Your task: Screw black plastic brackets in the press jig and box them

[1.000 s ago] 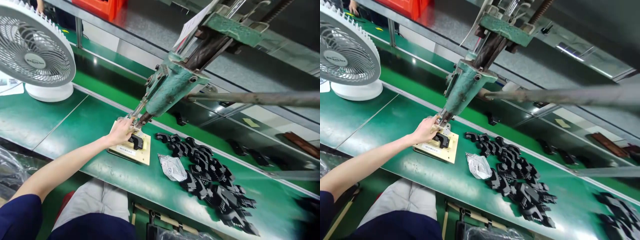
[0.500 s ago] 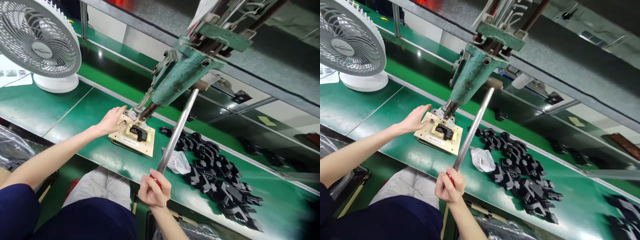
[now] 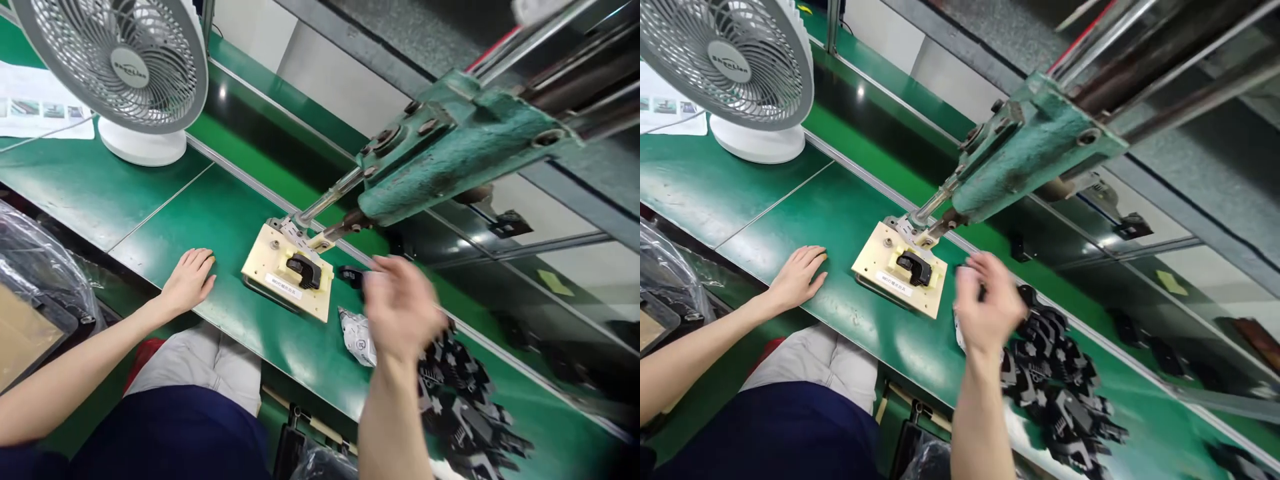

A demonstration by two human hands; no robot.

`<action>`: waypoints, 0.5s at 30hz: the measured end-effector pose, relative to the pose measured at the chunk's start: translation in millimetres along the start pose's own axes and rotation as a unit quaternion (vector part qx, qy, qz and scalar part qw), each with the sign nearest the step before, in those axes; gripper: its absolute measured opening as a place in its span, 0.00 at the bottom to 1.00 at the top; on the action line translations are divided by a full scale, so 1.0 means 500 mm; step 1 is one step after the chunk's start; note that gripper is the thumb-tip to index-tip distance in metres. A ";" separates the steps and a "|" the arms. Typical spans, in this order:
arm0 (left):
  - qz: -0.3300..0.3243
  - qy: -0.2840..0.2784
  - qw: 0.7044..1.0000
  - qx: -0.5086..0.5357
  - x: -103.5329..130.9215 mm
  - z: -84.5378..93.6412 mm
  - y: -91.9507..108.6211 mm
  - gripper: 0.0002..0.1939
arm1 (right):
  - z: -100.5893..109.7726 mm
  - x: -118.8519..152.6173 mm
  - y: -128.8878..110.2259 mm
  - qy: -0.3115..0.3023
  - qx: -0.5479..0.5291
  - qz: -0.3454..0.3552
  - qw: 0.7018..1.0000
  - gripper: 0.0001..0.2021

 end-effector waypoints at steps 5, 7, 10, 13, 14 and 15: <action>-0.004 -0.024 1.000 -0.017 -0.004 0.002 -0.006 0.16 | -0.128 -0.034 0.060 -0.142 0.102 0.029 0.984 0.25; 0.022 0.000 0.999 0.034 -0.001 0.006 0.001 0.14 | -0.105 -0.039 0.050 -0.138 0.069 0.038 0.987 0.23; 0.129 0.054 0.958 0.251 0.002 0.009 0.036 0.11 | -0.043 -0.021 -0.009 -0.116 0.023 0.096 0.988 0.24; 0.269 0.063 0.781 0.559 0.000 -0.004 0.109 0.13 | -0.013 0.049 -0.073 -0.099 0.023 0.204 0.974 0.23; 0.299 0.054 0.709 0.636 -0.003 -0.007 0.138 0.15 | -0.013 0.081 -0.087 -0.094 0.032 0.242 0.965 0.21; 0.319 0.041 0.650 0.689 -0.007 -0.008 0.165 0.16 | -0.017 0.112 -0.096 -0.087 0.041 0.276 0.956 0.18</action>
Point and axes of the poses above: each hand's wrist, its own x-axis away from the middle knuckle, its own z-axis out of the back of the hand, y = z × x, the point moved 4 cm from there along -x, towards the middle knuckle, and after that the axes turned 15 degrees about -z, right-handed, at the moved point
